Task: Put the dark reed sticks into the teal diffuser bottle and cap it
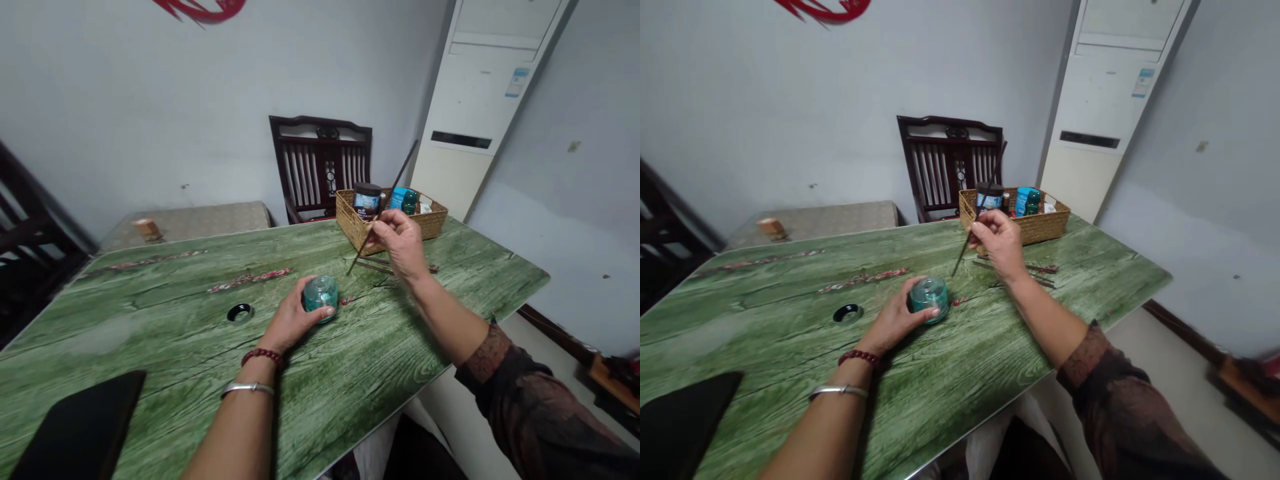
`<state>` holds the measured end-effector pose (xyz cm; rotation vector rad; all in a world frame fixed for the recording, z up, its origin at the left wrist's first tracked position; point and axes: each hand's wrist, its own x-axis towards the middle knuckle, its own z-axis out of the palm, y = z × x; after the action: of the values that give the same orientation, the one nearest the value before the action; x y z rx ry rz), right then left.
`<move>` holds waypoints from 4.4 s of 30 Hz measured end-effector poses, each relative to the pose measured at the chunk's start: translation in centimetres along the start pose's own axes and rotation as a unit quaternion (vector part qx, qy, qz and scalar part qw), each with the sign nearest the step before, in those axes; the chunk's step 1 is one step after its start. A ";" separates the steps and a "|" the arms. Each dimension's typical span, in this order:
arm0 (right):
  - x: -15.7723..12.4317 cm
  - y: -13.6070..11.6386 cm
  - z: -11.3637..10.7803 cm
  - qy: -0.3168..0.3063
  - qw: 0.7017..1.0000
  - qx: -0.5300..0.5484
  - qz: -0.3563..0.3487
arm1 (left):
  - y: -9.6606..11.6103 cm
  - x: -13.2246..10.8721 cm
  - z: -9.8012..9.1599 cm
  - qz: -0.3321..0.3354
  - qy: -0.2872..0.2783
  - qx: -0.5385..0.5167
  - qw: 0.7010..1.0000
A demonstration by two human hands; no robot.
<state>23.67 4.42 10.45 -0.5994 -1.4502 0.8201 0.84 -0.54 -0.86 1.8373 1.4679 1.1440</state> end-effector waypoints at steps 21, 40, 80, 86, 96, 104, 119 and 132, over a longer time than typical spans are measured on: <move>-2.2 6.7 -5.4 -0.013 0.905 -0.425 0.023 | -0.2 0.3 0.3 -0.020 0.034 -0.055 0.998; -3.9 10.1 -9.7 -0.187 0.685 -0.697 0.102 | 0.6 0.2 -0.2 -0.017 -0.016 0.040 0.999; -1.9 5.1 2.7 -0.093 0.984 -0.151 0.030 | -0.8 0.4 0.2 0.024 -0.012 0.011 1.000; -3.3 7.8 -7.0 0.055 0.910 -0.411 0.002 | -0.4 0.3 0.0 0.017 -0.016 0.003 1.000; -4.9 9.6 -9.3 -0.092 0.766 -0.618 0.150 | -0.6 0.4 0.1 0.009 -0.027 0.014 0.999; -5.3 9.1 -8.5 -0.159 0.726 -0.656 0.128 | -0.6 0.5 0.0 0.013 -0.026 0.014 0.999; -3.4 3.7 -4.8 0.013 0.939 -0.338 -0.062 | -0.8 0.4 0.0 0.019 -0.031 0.006 0.999; -1.0 0.7 4.7 -0.012 0.999 0.045 0.010 | -0.6 0.4 0.0 0.022 -0.036 0.008 0.999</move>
<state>19.01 3.52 9.53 -0.5384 -1.4222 0.9072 0.54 -0.03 -1.23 1.9110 1.4055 1.0780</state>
